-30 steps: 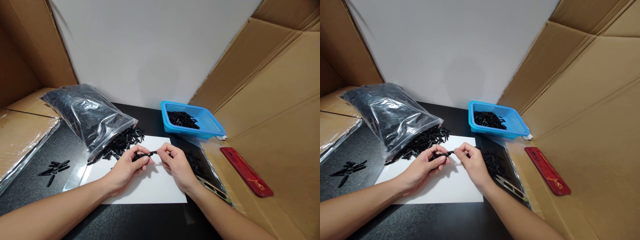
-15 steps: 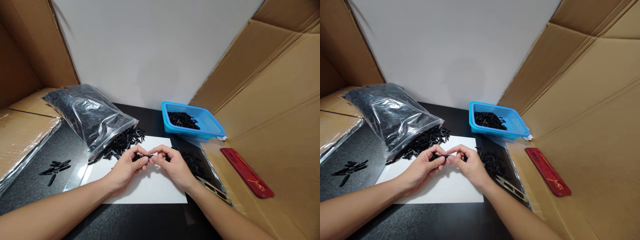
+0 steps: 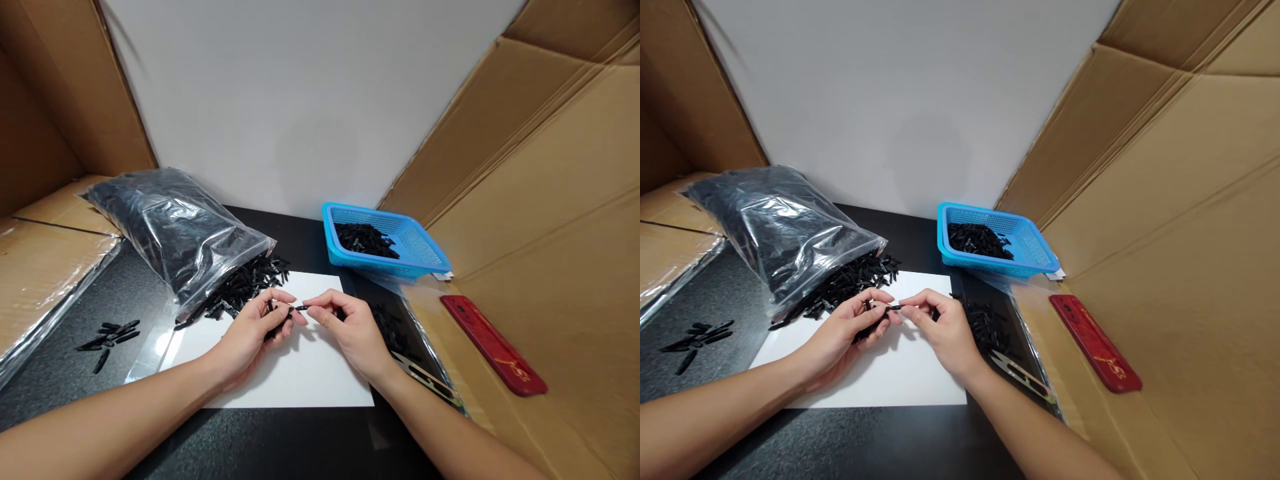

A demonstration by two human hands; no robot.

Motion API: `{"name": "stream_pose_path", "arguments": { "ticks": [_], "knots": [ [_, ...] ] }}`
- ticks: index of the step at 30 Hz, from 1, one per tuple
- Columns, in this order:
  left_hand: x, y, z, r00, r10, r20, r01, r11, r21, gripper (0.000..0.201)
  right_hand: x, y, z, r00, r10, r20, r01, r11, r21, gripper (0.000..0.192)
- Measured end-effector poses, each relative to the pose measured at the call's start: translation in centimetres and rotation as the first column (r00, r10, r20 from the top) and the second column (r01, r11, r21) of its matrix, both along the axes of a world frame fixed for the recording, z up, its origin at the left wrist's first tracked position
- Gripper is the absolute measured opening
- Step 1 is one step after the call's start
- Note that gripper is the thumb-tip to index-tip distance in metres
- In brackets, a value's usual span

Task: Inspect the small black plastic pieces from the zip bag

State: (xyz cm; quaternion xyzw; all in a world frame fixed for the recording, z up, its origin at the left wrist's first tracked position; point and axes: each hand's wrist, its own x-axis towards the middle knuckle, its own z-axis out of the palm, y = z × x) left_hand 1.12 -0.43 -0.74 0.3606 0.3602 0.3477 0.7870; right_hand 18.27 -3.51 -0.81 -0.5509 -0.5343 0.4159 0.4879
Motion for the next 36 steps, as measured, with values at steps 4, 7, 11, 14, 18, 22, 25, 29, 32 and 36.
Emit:
{"name": "stream_pose_path", "arguments": {
  "ticks": [4, 7, 11, 14, 18, 22, 25, 29, 32, 36],
  "knots": [
    [-0.1, 0.0, -0.3, 1.0, -0.006, -0.021, 0.007, 0.999, 0.039, 0.021, 0.1, 0.0, 0.0, 1.0, 0.017, -0.003, -0.017, 1.0, 0.013, 0.016],
    [0.0, 0.1, -0.4, 0.998, -0.034, -0.043, 0.037, 0.996, 0.077, 0.024, 0.1, 0.0, -0.1, 1.0, 0.021, -0.001, -0.021, 0.999, 0.029, 0.023],
    [0.0, 0.1, -0.2, 0.995, -0.058, -0.084, 0.063, 0.996, 0.067, 0.029, 0.0, -0.1, -0.4, 0.995, 0.009, -0.104, -0.014, 0.999, -0.042, 0.034],
    [0.0, 0.1, 0.0, 0.995, -0.057, -0.083, 0.062, 0.996, 0.068, 0.027, 0.0, -0.1, -0.7, 0.983, 0.024, -0.18, -0.041, 0.995, -0.09, 0.036],
    [-0.1, 0.1, 0.0, 0.996, -0.066, -0.053, 0.069, 0.997, 0.042, 0.016, -0.1, -0.1, -0.7, 0.965, 0.027, -0.26, -0.061, 0.99, -0.123, 0.036],
    [-0.1, 0.1, 0.0, 0.998, -0.05, -0.047, 0.05, 0.999, 0.014, 0.012, 0.0, 0.1, 0.0, 0.881, 0.039, -0.471, -0.137, 0.975, -0.177, 0.027],
    [-0.1, 0.0, 0.0, 0.997, -0.043, -0.065, 0.044, 0.999, 0.005, 0.019, 0.2, 0.3, 0.3, 0.81, 0.054, -0.583, -0.202, 0.96, -0.192, 0.026],
    [-0.1, -0.1, -0.1, 0.995, -0.044, -0.086, 0.046, 0.999, 0.023, 0.019, 0.1, 0.3, 0.0, 0.933, 0.068, -0.353, -0.138, 0.974, -0.177, 0.024],
    [-0.1, -0.2, -0.5, 0.992, -0.056, -0.111, 0.068, 0.992, 0.106, 0.017, -0.2, 0.1, -0.3, 0.995, 0.09, -0.046, -0.093, 0.994, -0.055, 0.018],
    [-0.2, -0.3, -0.9, 0.987, -0.077, -0.139, 0.104, 0.975, 0.199, 0.016, -0.3, -0.1, -0.3, 0.993, 0.101, 0.061, -0.098, 0.994, -0.046, 0.019]
  ]
}}
